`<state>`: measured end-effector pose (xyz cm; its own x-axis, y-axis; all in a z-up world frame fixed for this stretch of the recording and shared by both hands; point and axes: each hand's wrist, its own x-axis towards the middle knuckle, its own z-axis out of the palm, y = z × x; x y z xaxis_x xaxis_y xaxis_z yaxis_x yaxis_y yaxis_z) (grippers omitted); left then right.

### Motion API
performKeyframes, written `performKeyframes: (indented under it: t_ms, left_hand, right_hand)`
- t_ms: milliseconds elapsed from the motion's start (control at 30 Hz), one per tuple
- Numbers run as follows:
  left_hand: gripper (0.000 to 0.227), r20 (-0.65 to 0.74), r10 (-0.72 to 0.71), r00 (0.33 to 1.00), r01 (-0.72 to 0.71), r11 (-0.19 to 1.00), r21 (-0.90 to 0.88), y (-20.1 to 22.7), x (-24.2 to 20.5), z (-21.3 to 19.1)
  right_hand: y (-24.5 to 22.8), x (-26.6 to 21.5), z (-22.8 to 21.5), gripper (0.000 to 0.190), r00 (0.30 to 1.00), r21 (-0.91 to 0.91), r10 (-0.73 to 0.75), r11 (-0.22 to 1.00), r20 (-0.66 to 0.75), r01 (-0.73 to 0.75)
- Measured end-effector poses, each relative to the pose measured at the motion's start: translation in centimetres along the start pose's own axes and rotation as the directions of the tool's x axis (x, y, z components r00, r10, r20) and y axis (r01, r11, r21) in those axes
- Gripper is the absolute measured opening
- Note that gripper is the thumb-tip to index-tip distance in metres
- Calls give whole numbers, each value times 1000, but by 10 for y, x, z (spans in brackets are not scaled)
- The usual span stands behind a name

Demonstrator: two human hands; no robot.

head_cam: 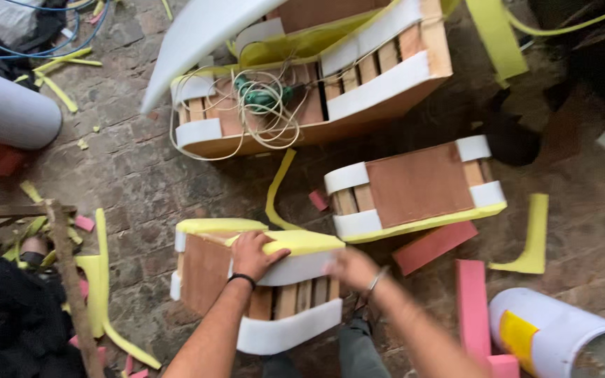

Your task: The person cuts yellow foam sheets to size using a long metal blade and a wooden board as a template. They repeatedly measure, cut, and trim the foam, then place the cut pieces onto a wooden frame structure.

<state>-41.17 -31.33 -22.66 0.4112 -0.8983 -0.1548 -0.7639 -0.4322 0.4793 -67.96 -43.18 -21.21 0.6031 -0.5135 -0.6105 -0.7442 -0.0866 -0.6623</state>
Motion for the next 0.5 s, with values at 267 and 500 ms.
performKeyframes:
  t_ms: [267, 500]
  left_hand:
    - [51, 178, 250, 952, -225, 963, -150, 5, -17, 19]
    - [66, 92, -91, 992, 91, 996, 0, -137, -39, 40]
  right_hand:
    - [24, -35, 186, 107, 909, 642, 386, 739, -158, -202]
    - [84, -45, 153, 98, 812, 853, 580, 454, -62, -259]
